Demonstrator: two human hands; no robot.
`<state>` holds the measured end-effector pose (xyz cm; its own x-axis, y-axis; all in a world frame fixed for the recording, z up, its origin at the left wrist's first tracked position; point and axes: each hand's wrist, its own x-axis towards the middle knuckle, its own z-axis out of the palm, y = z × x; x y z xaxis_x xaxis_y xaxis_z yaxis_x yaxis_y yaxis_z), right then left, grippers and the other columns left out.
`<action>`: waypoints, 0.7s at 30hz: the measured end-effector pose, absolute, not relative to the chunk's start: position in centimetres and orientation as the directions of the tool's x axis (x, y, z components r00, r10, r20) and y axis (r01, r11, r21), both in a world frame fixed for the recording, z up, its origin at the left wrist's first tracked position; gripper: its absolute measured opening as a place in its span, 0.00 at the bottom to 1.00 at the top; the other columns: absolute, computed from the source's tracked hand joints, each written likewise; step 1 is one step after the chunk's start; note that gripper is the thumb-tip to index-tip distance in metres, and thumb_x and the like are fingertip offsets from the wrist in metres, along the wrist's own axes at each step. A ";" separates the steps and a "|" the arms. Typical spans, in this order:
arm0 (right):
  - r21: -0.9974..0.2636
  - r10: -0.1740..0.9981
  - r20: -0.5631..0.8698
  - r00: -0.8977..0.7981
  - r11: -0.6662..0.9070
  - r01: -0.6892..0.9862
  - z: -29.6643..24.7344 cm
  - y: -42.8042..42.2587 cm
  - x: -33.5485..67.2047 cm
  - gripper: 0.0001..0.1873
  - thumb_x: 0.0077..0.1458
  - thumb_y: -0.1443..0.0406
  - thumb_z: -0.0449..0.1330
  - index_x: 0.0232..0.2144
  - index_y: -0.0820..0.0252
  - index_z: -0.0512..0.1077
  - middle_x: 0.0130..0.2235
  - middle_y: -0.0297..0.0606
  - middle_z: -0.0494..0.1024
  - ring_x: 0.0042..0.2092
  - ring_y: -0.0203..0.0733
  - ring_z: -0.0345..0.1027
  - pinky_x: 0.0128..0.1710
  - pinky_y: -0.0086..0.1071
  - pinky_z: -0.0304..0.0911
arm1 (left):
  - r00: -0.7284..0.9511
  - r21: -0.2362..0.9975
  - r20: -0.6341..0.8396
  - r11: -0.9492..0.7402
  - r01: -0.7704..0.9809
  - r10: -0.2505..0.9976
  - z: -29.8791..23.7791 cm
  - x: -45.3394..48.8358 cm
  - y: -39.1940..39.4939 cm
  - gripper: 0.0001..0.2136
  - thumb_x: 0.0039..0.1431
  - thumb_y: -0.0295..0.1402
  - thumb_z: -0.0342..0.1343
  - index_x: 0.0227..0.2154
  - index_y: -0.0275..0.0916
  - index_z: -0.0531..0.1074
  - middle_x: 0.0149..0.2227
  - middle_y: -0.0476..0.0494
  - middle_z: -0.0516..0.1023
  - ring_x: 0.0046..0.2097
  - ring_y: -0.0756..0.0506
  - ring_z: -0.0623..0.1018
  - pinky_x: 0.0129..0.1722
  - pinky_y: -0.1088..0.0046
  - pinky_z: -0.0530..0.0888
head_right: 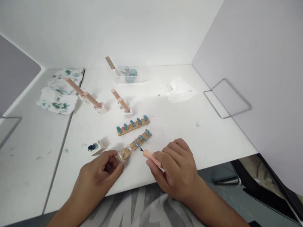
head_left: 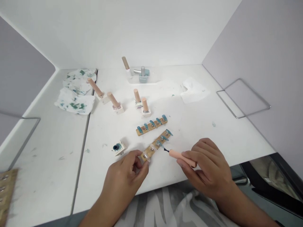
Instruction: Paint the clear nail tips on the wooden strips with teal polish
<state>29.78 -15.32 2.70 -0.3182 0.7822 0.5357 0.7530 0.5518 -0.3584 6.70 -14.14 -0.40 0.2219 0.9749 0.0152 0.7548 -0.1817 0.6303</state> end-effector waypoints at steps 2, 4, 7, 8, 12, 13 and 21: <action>-0.361 0.770 0.562 -0.301 0.556 0.748 2.7 -15.1 29.7 0.07 0.48 0.71 0.61 0.30 0.63 0.66 0.21 0.32 0.67 0.25 0.34 0.55 0.28 0.34 0.52 | 0.223 0.629 0.012 -0.180 0.756 0.975 -0.4 6.7 -14.1 0.08 0.54 0.36 0.55 0.36 0.41 0.68 0.23 0.55 0.74 0.23 0.51 0.75 0.24 0.75 0.71; -0.355 0.754 0.588 -0.292 0.566 0.744 2.5 -14.7 29.5 0.07 0.48 0.71 0.62 0.30 0.62 0.66 0.22 0.32 0.68 0.25 0.34 0.55 0.28 0.33 0.52 | 0.215 0.631 0.001 -0.168 0.758 0.977 -0.6 6.7 -14.1 0.08 0.54 0.36 0.55 0.36 0.41 0.68 0.23 0.55 0.74 0.23 0.51 0.75 0.25 0.75 0.71; -0.335 0.739 0.600 -0.306 0.580 0.743 2.0 -14.1 29.3 0.08 0.47 0.71 0.62 0.30 0.62 0.66 0.22 0.32 0.69 0.25 0.33 0.55 0.29 0.33 0.53 | 0.204 0.639 -0.012 -0.149 0.755 0.979 -0.7 6.7 -14.2 0.08 0.54 0.36 0.55 0.36 0.41 0.68 0.23 0.54 0.74 0.23 0.50 0.75 0.25 0.74 0.71; -0.329 0.740 0.594 -0.315 0.581 0.745 1.8 -14.0 29.2 0.07 0.47 0.71 0.62 0.30 0.62 0.66 0.22 0.31 0.69 0.24 0.33 0.55 0.29 0.33 0.53 | 0.204 0.642 -0.016 -0.146 0.753 0.979 -0.8 6.7 -14.2 0.08 0.54 0.36 0.55 0.36 0.41 0.69 0.23 0.54 0.74 0.23 0.50 0.75 0.25 0.74 0.71; -0.322 0.755 0.567 -0.330 0.572 0.755 1.6 -14.4 29.5 0.07 0.47 0.71 0.62 0.30 0.62 0.67 0.22 0.31 0.68 0.24 0.33 0.55 0.29 0.33 0.53 | 0.206 0.643 -0.020 -0.145 0.752 0.978 -0.8 6.7 -14.1 0.09 0.54 0.36 0.55 0.37 0.41 0.69 0.23 0.53 0.75 0.24 0.49 0.75 0.24 0.74 0.71; -0.323 0.758 0.561 -0.333 0.570 0.755 1.6 -14.7 29.6 0.07 0.47 0.71 0.62 0.31 0.62 0.67 0.22 0.31 0.68 0.25 0.34 0.55 0.29 0.33 0.53 | 0.207 0.644 -0.019 -0.146 0.751 0.978 -0.8 6.7 -14.1 0.09 0.54 0.36 0.55 0.37 0.41 0.69 0.23 0.53 0.75 0.24 0.49 0.75 0.24 0.74 0.71; -0.359 0.764 0.583 -0.277 0.548 0.755 2.1 -15.9 30.1 0.08 0.47 0.72 0.62 0.31 0.63 0.66 0.22 0.32 0.67 0.25 0.34 0.55 0.28 0.33 0.52 | 0.203 0.652 -0.033 -0.133 0.747 0.979 -0.3 6.8 -14.1 0.09 0.54 0.37 0.55 0.36 0.40 0.69 0.22 0.54 0.74 0.23 0.50 0.75 0.24 0.74 0.71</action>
